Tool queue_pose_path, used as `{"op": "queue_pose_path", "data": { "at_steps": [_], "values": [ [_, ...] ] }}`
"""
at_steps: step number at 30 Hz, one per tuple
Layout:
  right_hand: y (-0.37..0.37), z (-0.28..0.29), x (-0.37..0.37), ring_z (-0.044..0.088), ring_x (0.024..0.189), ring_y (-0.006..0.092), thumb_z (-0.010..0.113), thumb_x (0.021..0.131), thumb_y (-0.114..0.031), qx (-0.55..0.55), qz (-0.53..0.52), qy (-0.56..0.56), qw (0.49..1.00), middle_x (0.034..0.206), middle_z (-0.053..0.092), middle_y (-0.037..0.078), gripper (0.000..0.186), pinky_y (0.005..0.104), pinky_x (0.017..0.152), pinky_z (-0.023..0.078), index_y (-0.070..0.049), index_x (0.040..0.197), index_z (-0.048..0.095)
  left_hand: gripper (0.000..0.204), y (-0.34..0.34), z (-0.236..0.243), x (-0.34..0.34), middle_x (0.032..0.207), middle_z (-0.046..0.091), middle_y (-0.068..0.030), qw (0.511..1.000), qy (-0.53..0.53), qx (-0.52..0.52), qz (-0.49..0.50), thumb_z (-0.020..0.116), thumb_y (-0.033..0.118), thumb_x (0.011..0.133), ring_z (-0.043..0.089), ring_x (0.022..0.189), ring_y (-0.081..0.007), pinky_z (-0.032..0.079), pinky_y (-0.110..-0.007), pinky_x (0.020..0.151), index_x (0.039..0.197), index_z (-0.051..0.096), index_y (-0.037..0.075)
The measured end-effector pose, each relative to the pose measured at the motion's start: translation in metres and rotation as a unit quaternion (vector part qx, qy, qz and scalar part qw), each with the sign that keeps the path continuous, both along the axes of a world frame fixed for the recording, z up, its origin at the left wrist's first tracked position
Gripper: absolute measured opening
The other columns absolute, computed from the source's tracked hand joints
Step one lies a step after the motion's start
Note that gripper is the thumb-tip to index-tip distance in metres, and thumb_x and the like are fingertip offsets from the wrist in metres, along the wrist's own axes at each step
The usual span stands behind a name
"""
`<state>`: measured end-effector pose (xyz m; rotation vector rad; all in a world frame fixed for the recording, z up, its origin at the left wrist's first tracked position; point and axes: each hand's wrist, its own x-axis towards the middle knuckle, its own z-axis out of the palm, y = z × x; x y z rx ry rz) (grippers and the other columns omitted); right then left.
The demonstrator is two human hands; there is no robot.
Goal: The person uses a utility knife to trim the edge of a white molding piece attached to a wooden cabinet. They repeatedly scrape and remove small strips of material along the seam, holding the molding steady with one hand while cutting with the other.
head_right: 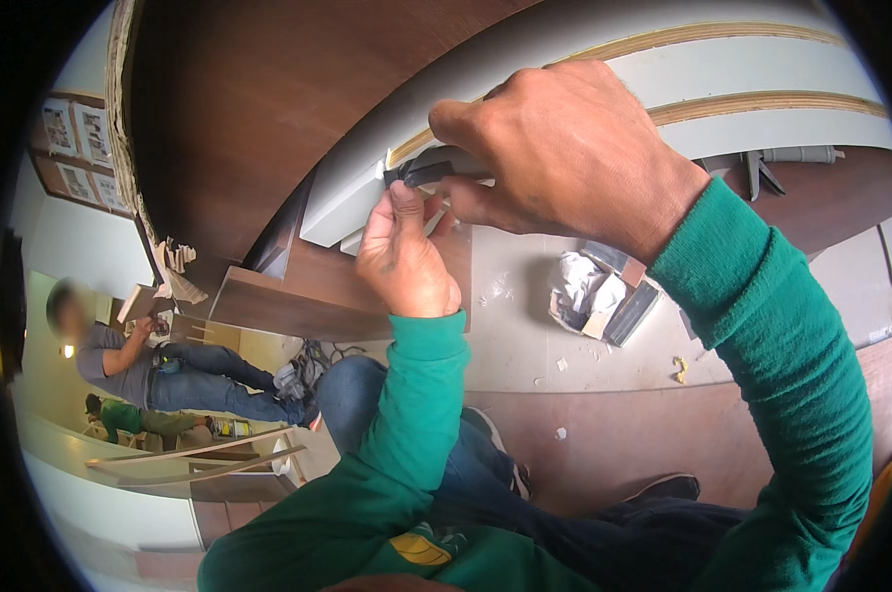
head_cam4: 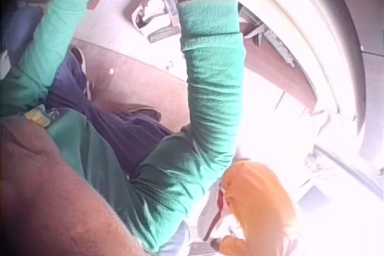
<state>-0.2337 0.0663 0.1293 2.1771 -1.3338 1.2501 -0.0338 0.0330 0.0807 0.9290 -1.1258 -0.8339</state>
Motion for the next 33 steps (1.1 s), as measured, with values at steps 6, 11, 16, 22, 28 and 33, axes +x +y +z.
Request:
{"op": "queue_pose_path", "data": {
  "at_steps": [6,11,16,22,28,33],
  "values": [
    [-0.001,0.005,0.000,0.079,0.074,0.0336,0.088,0.084,-0.038,0.002,-0.007,0.018,1.000,0.074,0.077,0.012,0.038,0.0444,0.070,0.064,-0.009,0.108,0.081,0.041,0.000,0.002,-0.001,0.106,0.079,-0.0093,1.000,0.003,0.006,0.008,0.082,0.028,0.105,0.072,0.089,-0.0156,0.062,-0.030,0.076,0.123,0.075,-0.008],
    [0.006,0.014,0.002,0.078,0.074,0.0332,0.089,0.082,-0.037,0.029,-0.014,0.015,0.999,0.073,0.076,0.012,0.038,0.0454,0.068,0.063,-0.009,0.106,0.081,0.042,0.001,0.002,0.000,0.106,0.078,-0.0108,1.000,0.008,0.012,0.009,0.083,0.028,0.104,0.073,0.090,-0.0162,0.063,-0.030,0.078,0.123,0.075,-0.009],
    [0.002,0.014,0.003,0.076,0.072,0.0362,0.092,0.077,-0.028,0.030,-0.007,0.019,0.999,0.078,0.077,0.014,0.035,0.0452,0.067,0.060,-0.008,0.101,0.076,0.042,-0.002,0.000,0.000,0.108,0.078,-0.0119,1.000,0.028,0.004,0.008,0.083,0.025,0.104,0.074,0.095,-0.0169,0.064,-0.031,0.085,0.121,0.074,-0.011],
    [0.008,0.018,0.007,0.076,0.072,0.0360,0.092,0.075,-0.025,0.025,-0.012,0.023,0.999,0.078,0.077,0.014,0.034,0.0449,0.067,0.061,-0.008,0.100,0.077,0.033,-0.005,-0.003,0.000,0.102,0.076,-0.0067,0.999,0.034,-0.005,0.008,0.082,0.024,0.105,0.070,0.089,-0.0160,0.062,-0.033,0.085,0.118,0.075,-0.006],
    [0.011,0.020,0.010,0.076,0.072,0.0360,0.092,0.076,-0.027,0.020,-0.022,0.013,0.999,0.076,0.076,0.013,0.032,0.0453,0.066,0.060,-0.009,0.098,0.076,0.030,-0.006,-0.004,-0.001,0.105,0.073,-0.0085,0.997,0.071,-0.005,-0.025,0.082,0.017,0.104,0.068,0.093,-0.0180,0.062,-0.036,0.090,0.119,0.072,-0.008],
    [0.009,0.021,0.013,0.076,0.072,0.0360,0.092,0.077,-0.030,0.036,-0.033,0.010,0.999,0.076,0.075,0.012,0.032,0.0459,0.065,0.060,-0.010,0.096,0.076,0.028,-0.007,-0.004,0.003,0.106,0.072,-0.0090,0.997,0.070,0.000,-0.029,0.080,0.012,0.104,0.066,0.093,-0.0185,0.062,-0.036,0.091,0.121,0.070,-0.009]
  ]
}}
